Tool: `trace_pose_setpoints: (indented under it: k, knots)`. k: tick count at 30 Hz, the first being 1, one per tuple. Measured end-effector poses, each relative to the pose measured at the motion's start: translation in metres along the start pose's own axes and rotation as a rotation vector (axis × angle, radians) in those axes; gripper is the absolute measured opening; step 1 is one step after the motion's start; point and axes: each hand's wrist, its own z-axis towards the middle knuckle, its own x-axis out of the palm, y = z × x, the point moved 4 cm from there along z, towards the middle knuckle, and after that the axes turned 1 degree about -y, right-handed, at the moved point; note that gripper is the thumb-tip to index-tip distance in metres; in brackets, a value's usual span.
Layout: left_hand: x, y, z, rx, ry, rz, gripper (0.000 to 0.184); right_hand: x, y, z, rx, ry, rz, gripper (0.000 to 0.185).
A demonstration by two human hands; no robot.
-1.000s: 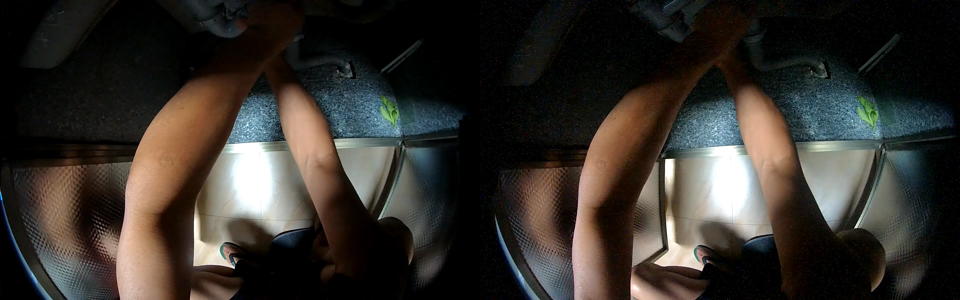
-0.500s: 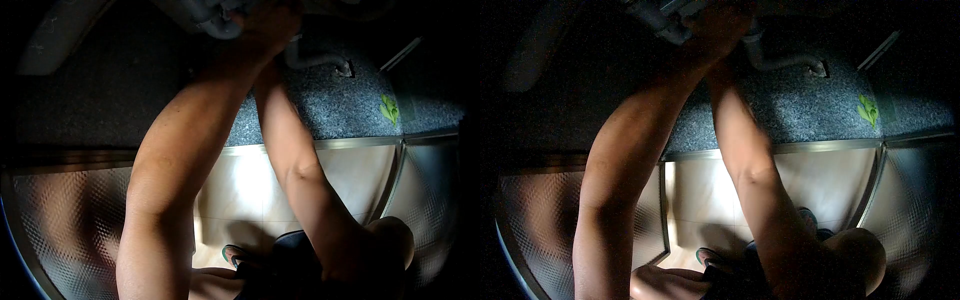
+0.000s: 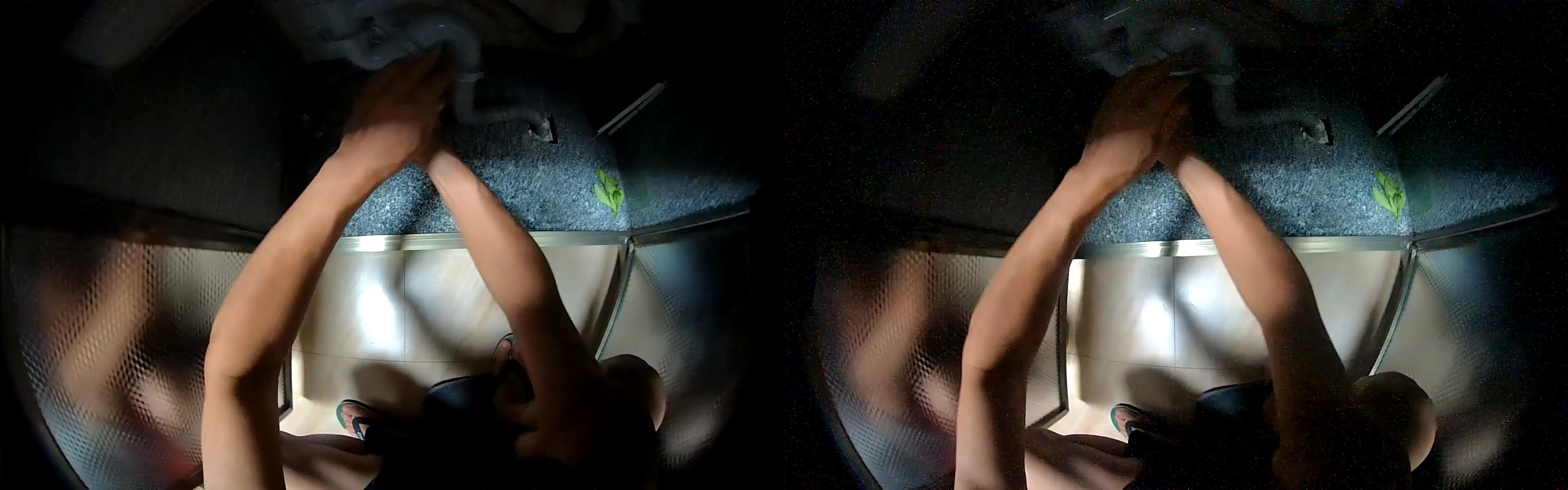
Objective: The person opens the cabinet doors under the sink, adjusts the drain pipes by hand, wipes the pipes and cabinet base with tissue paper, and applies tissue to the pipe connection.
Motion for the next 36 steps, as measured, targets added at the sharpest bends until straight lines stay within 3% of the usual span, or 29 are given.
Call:
trace_pose_setpoints:
  k: [1, 3, 4, 5, 9, 10, 12, 14, 16, 18, 19, 21, 22, 24, 26, 28, 30, 36]
  knots:
    - [-0.012, 0.006, -0.024, -0.088, 0.001, -0.046, 0.038, -0.004, 0.007, -0.004, -0.044, 0.056, -0.117, 0.035]
    - [-0.031, 0.014, -0.066, -0.233, 0.061, -0.027, 0.038, -0.008, 0.019, -0.009, -0.036, 0.403, -0.234, 0.035]
    - [-0.038, 0.017, -0.087, -0.31, 0.091, 0.004, 0.037, -0.013, 0.027, -0.012, 0.19, 0.841, -0.176, 0.034]
    - [-0.043, 0.019, -0.104, -0.419, 0.224, 0.014, 0.037, -0.022, 0.034, -0.013, 0.239, 0.984, -0.256, 0.031]
    - [-0.042, 0.033, -0.164, -0.342, 0.45, 0.028, 0.026, -0.047, 0.028, -0.006, 0.222, 1.269, -0.476, 0.037]
    - [-0.043, 0.036, -0.171, -0.359, 0.572, -0.01, 0.026, -0.054, 0.022, 0.003, 0.242, 1.221, -0.529, 0.038]
    - [-0.047, 0.043, -0.176, -0.352, 0.606, -0.07, 0.025, -0.063, 0.023, 0.007, 0.258, 1.185, -0.592, 0.04]
    - [-0.056, 0.041, -0.169, -0.465, 0.789, -0.057, 0.025, -0.075, 0.026, 0.015, 0.759, 0.613, 0.232, 0.036]
    - [-0.054, 0.045, -0.179, -0.45, 0.761, -0.087, 0.026, -0.063, -0.001, 0.024, 0.718, 0.666, 0.294, 0.029]
    - [-0.056, 0.041, -0.183, -0.434, 0.725, -0.127, 0.027, -0.053, -0.039, 0.049, 0.474, 0.448, 0.471, 0.025]
    - [-0.061, 0.038, -0.186, -0.505, 0.771, -0.182, 0.031, -0.051, -0.037, 0.052, 0.481, 0.46, 0.457, 0.025]
    - [-0.07, 0.036, -0.19, -0.581, 0.816, -0.235, 0.034, -0.047, -0.016, 0.062, 0.623, 0.324, 0.824, 0.024]
    - [-0.073, 0.036, -0.195, -0.609, 0.847, -0.236, 0.034, -0.051, -0.002, 0.062, 0.631, 0.327, 0.822, 0.024]
    - [-0.078, 0.038, -0.204, -0.662, 0.902, -0.224, 0.034, -0.062, 0.037, 0.061, 0.08, 0.721, -0.556, 0.026]
    - [-0.081, 0.04, -0.214, -0.641, 0.843, -0.223, 0.032, -0.051, -0.031, 0.073, 0.05, 0.66, -0.388, 0.027]
    - [-0.086, 0.04, -0.215, -0.625, 0.784, -0.221, 0.03, -0.048, -0.043, 0.077, 0.02, 0.601, -0.219, 0.029]
    - [-0.089, 0.039, -0.215, -0.687, 0.941, -0.268, 0.036, -0.061, -0.019, 0.066, 0.669, 0.36, 0.727, 0.031]
    - [-0.073, 0.046, -0.228, -0.683, 0.91, -0.312, 0.039, -0.07, -0.001, 0.068, 0.628, 0.401, 0.629, 0.03]
